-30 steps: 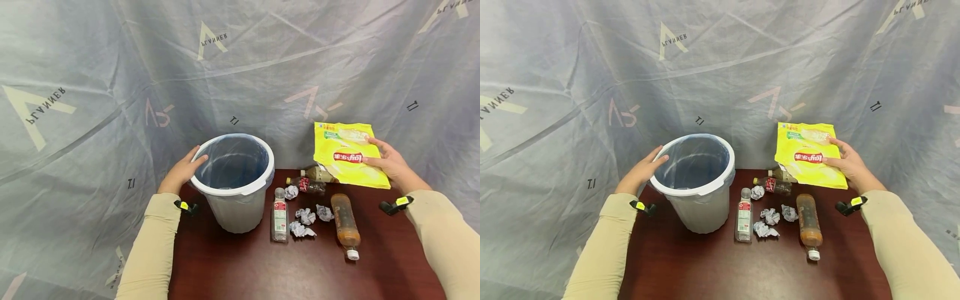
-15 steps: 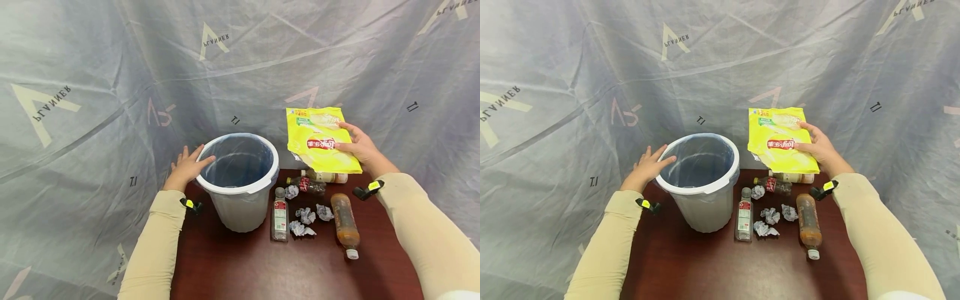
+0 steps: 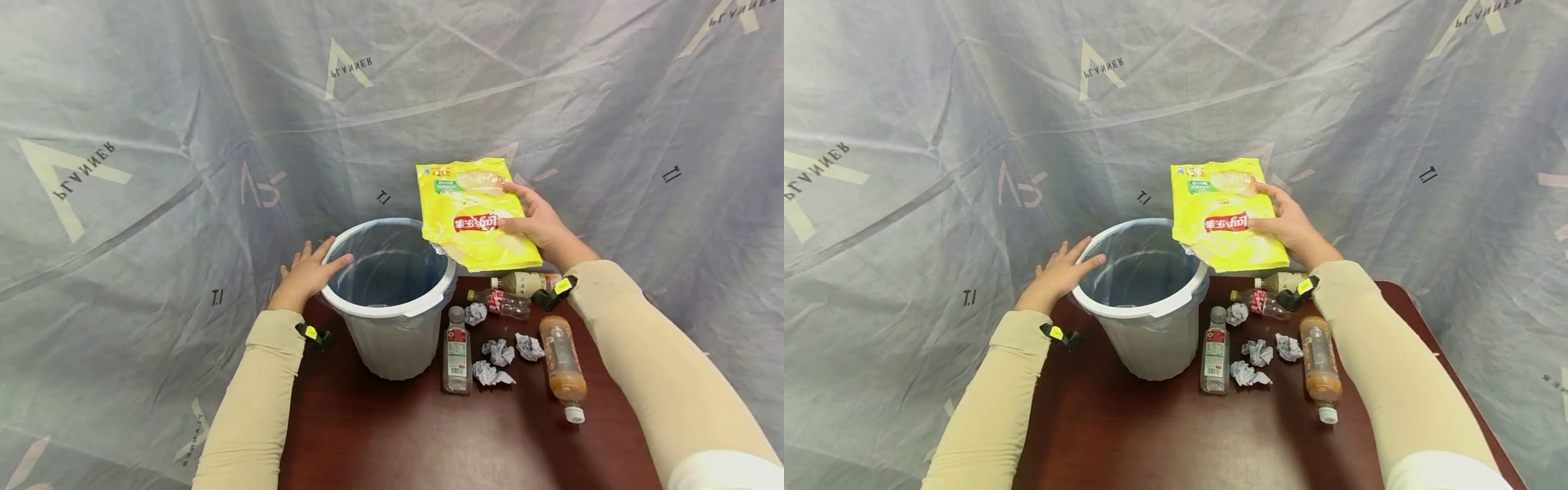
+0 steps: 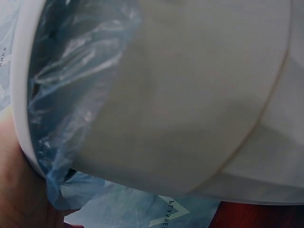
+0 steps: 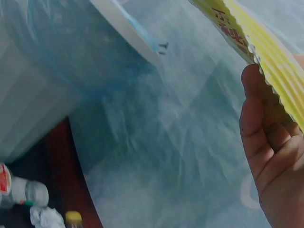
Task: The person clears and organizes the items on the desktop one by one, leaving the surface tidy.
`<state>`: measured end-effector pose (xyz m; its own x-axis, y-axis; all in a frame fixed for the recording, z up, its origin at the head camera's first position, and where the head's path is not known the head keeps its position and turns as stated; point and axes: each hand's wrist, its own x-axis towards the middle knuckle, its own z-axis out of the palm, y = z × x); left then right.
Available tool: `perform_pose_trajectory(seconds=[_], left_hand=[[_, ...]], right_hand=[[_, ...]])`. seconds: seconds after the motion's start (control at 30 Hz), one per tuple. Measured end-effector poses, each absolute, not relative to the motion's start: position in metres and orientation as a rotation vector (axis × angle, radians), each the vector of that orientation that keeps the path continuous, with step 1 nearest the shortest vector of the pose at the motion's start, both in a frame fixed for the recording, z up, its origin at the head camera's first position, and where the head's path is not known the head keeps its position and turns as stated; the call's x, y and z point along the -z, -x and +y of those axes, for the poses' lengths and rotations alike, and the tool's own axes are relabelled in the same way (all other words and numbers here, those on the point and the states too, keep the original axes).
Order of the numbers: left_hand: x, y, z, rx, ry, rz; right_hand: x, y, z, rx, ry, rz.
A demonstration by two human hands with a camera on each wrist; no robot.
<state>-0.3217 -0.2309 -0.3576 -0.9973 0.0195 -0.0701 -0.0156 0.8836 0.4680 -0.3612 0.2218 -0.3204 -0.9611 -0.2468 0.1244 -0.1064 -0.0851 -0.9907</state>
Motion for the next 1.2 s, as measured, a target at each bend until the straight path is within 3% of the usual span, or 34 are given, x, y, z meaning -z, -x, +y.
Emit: perform_pose_trajectory(seconds=[0.63,1.2], left_hand=[[0.356,0.322,-0.225,-0.731,0.012,2.959],[0.36,0.326,-0.226,-0.722,0.038,2.966]], right_hand=[[0.331,0.379,0.124,2.148,0.423,2.221],[0.333,0.373,0.079,2.06,0.443,2.62]])
